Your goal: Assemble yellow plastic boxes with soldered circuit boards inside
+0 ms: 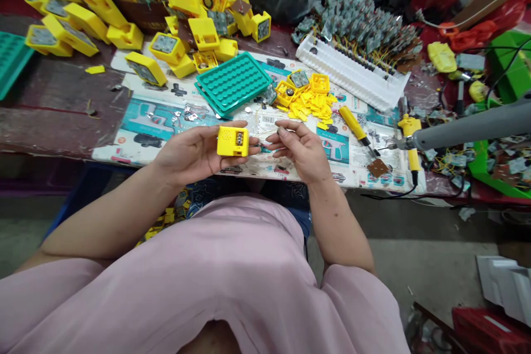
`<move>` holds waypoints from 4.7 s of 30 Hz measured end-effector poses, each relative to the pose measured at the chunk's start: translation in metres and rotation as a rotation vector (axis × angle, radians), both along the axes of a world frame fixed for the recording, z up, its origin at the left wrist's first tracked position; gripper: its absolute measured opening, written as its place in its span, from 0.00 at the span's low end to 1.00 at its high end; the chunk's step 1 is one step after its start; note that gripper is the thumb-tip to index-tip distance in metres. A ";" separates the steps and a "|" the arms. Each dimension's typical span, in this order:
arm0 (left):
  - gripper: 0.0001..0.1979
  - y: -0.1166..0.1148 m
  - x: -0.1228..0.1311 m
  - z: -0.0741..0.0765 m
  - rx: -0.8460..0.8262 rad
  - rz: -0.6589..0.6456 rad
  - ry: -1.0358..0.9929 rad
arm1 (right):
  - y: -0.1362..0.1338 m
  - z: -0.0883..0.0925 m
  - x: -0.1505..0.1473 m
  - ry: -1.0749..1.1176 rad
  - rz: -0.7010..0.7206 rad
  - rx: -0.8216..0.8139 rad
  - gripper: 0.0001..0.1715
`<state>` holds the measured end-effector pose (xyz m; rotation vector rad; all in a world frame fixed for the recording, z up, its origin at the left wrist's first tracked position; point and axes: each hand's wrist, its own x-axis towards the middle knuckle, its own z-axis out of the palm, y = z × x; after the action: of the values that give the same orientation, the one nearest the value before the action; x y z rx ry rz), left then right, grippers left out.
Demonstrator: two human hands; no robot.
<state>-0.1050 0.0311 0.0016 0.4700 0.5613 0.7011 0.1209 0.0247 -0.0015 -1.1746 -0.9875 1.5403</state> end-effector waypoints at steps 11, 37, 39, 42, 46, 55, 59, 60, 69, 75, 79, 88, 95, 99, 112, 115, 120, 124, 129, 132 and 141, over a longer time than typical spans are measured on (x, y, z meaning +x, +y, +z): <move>0.23 -0.007 0.013 0.004 0.138 0.157 0.231 | -0.005 -0.001 -0.001 -0.039 0.033 -0.012 0.27; 0.22 -0.017 0.022 0.008 0.264 0.215 0.458 | -0.010 -0.003 -0.004 -0.048 0.015 -0.028 0.27; 0.22 -0.017 0.021 0.008 0.274 0.220 0.464 | -0.010 -0.004 -0.003 -0.060 0.031 -0.011 0.26; 0.21 -0.018 0.021 0.006 0.292 0.224 0.465 | -0.010 -0.004 -0.004 -0.068 0.043 -0.005 0.26; 0.21 -0.019 0.020 0.006 0.303 0.219 0.446 | -0.011 -0.003 -0.006 -0.037 0.038 -0.025 0.26; 0.22 -0.019 0.020 0.003 0.286 0.211 0.408 | -0.013 -0.002 -0.007 0.021 0.007 -0.045 0.26; 0.23 -0.018 0.019 0.002 0.231 0.203 0.352 | -0.014 -0.003 -0.007 0.048 0.009 -0.044 0.24; 0.24 -0.018 0.019 0.002 0.215 0.198 0.342 | -0.014 -0.003 -0.008 0.050 0.008 -0.045 0.24; 0.23 -0.019 0.016 0.001 0.166 0.192 0.297 | -0.016 -0.005 -0.009 0.068 -0.015 -0.051 0.25; 0.25 -0.020 0.016 -0.001 0.167 0.183 0.289 | -0.016 -0.007 -0.011 0.068 -0.072 -0.035 0.26; 0.27 -0.021 0.017 -0.002 0.185 0.183 0.313 | -0.015 -0.008 -0.010 0.082 -0.068 -0.032 0.27; 0.23 -0.023 0.019 -0.002 0.213 0.214 0.341 | -0.019 -0.007 -0.009 0.073 -0.022 -0.014 0.22; 0.20 -0.021 0.022 0.000 0.169 0.200 0.328 | -0.018 -0.009 -0.009 0.056 -0.029 -0.024 0.22; 0.19 -0.020 0.021 0.001 0.153 0.190 0.304 | -0.018 -0.009 -0.010 0.042 -0.038 -0.023 0.21; 0.20 -0.023 0.021 0.000 0.236 0.223 0.353 | -0.023 -0.005 -0.017 -0.059 -0.030 -0.027 0.21; 0.20 -0.024 0.019 -0.002 0.266 0.226 0.389 | -0.023 -0.006 -0.017 -0.084 -0.017 -0.026 0.22; 0.23 -0.024 0.019 -0.008 0.296 0.250 0.402 | -0.023 -0.011 -0.018 -0.108 -0.019 0.008 0.19; 0.20 -0.020 0.020 -0.004 0.236 0.309 0.248 | -0.023 -0.018 -0.021 -0.139 -0.032 0.117 0.15; 0.23 -0.013 0.016 0.005 0.267 0.320 0.194 | -0.019 -0.017 -0.036 -0.015 -0.252 0.180 0.15; 0.27 -0.009 0.012 0.010 0.472 0.349 0.340 | -0.018 -0.014 -0.046 0.210 -0.286 0.036 0.17; 0.23 0.006 0.023 0.012 1.412 0.280 0.799 | 0.003 -0.012 -0.065 0.584 -0.288 -0.273 0.24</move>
<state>-0.0821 0.0367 0.0135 2.0779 0.8192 1.1227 0.0555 0.0277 -0.0130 -0.9100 -0.2175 1.6703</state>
